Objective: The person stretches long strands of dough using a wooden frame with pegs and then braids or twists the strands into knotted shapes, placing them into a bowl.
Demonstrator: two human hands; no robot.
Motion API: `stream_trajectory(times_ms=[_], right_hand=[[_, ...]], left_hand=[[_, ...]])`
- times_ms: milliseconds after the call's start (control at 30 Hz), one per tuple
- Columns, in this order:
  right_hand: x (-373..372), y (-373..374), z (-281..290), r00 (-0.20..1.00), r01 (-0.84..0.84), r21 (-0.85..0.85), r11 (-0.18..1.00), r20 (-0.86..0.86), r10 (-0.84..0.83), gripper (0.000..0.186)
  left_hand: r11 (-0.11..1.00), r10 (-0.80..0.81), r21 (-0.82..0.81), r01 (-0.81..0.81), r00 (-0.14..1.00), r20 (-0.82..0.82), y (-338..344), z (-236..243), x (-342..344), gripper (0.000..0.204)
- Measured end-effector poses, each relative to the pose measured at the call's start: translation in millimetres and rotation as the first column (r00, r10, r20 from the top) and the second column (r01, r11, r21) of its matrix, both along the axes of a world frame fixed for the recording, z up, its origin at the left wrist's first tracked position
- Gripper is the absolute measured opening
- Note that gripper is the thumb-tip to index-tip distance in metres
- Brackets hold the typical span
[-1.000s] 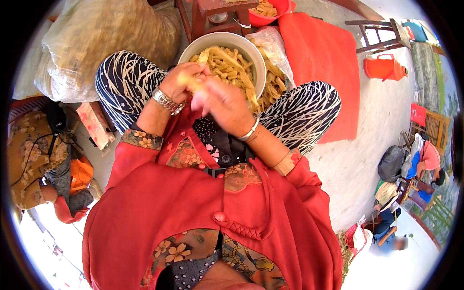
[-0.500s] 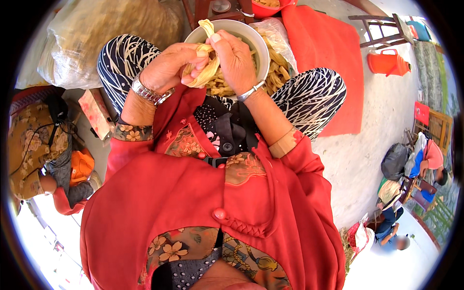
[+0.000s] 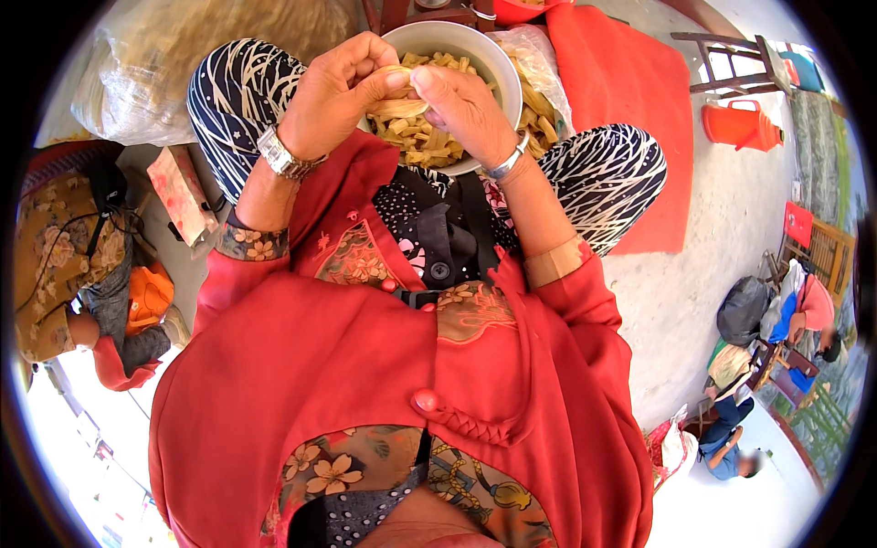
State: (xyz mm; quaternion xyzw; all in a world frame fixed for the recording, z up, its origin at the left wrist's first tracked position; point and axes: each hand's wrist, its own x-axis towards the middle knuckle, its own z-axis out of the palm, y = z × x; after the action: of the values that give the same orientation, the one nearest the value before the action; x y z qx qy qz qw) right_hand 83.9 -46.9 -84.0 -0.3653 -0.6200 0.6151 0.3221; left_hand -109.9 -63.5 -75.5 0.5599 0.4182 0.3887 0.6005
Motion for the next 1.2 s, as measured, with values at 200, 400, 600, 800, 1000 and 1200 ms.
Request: stream_trajectory(times_ms=[200,400,600,800,1000,1200], right_hand=[[6,-6,5,0.990,0.079,-0.006,0.997,-0.120,-0.079,0.034],[6,-13,-12,0.985,-0.006,-0.202,0.979,-0.171,-0.029,0.041],[3,-19,-18,0.926,0.036,-0.352,0.935,-0.341,-0.164,0.044],[-3,-19,-4,0.875,0.025,-0.497,0.868,-0.409,-0.259,0.042],[6,-17,-10,0.962,0.218,-0.303,0.928,-0.094,-0.256,0.036],[6,-11,-16,0.945,0.327,-0.015,0.945,-0.025,-0.327,0.037]], left_hand=[[0.987,0.097,-0.154,-0.033,0.901,0.424,-2,0,14,0.025],[0.986,0.165,-0.036,-0.162,0.976,0.139,-5,-1,29,0.022],[0.957,0.113,0.280,-0.068,0.982,-0.150,-11,-6,33,0.035],[0.960,0.148,0.268,-0.080,0.959,-0.244,-10,0,44,0.035],[0.976,0.185,-0.127,-0.179,0.982,0.031,-3,-22,36,0.042],[0.870,0.186,-0.474,0.137,0.800,0.571,0,-6,33,0.046]])
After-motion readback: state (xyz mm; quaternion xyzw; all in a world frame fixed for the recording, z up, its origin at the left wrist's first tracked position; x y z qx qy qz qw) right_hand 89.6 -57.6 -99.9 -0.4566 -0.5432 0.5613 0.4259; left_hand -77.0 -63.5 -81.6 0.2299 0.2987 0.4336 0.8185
